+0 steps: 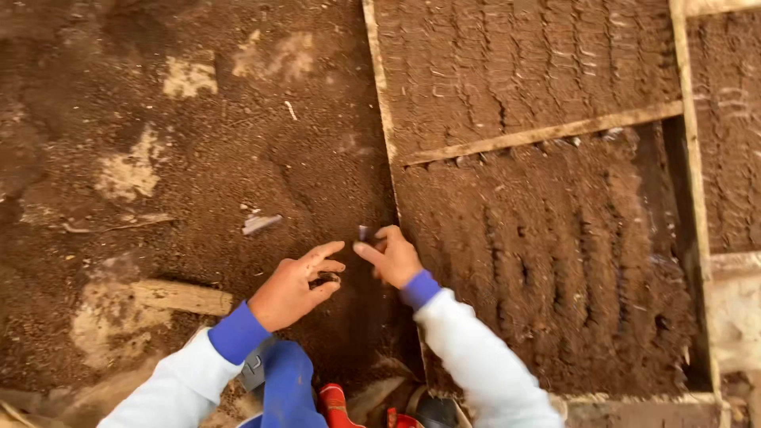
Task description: The person repeatedly scoops soil from a pile on the ground and places it into a wooden seedling tray that already contains rows of soil. The person uses their hands to transfer the soil, filling the tray sections.
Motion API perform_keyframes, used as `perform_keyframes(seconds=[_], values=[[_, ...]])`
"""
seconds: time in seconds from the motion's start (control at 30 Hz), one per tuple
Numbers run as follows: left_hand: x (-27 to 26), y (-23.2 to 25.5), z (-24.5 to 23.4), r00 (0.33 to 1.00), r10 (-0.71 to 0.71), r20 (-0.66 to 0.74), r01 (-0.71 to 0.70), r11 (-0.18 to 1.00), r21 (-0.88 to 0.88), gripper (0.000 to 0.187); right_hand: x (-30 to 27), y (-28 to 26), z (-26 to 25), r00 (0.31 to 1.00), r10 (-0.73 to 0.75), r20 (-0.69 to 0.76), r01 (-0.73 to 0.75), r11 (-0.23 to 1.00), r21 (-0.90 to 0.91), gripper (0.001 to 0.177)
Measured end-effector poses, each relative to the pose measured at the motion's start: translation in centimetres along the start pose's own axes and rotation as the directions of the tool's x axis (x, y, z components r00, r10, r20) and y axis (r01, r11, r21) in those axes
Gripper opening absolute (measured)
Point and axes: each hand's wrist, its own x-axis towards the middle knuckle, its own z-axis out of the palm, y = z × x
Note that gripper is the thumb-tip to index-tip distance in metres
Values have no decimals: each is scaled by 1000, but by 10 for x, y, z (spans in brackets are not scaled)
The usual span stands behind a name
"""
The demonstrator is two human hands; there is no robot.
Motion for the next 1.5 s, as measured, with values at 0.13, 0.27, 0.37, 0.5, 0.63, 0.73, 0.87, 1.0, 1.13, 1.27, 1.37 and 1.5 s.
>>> perform_keyframes(seconds=[0.13,0.27,0.37,0.5,0.63,0.73,0.87,1.0,1.13,1.27,1.37,1.5], values=[[-7,-3,-15,996,64,-66,-56,991,118,50,32,44,59,939,-340,-58,345,921,181,10],[-6,15,-17,976,150,-159,-143,988,53,52,-49,-10,40,801,-585,-131,508,547,665,9],[13,-15,-1,969,225,-98,-241,950,-197,47,-74,-19,36,763,-631,-140,526,480,702,9],[14,-4,-1,934,304,-187,-349,889,-297,19,-81,-13,42,767,-622,-155,534,486,691,5],[4,11,-15,935,303,-187,-330,934,-139,11,-104,-26,53,798,-551,-242,569,558,605,20],[1,0,-34,964,219,-149,-205,974,100,11,-113,35,81,824,-475,-310,556,785,274,47],[8,-60,-40,770,583,-260,-185,594,783,22,-55,142,98,795,-484,-366,490,868,-82,69],[-5,-34,-44,915,338,-219,-80,684,725,10,7,58,85,850,-378,-367,466,864,192,64],[9,-31,-35,967,244,-74,-229,959,165,13,48,11,71,746,-609,-270,666,678,312,51],[22,-35,-37,956,293,-29,-287,950,124,12,153,-39,59,850,-525,-34,519,826,217,48],[32,-39,-28,960,281,-2,-280,958,66,13,162,-29,102,873,-486,-43,448,764,464,38],[40,-21,-22,941,332,60,-334,942,27,12,61,-82,65,954,-181,239,16,827,562,83]])
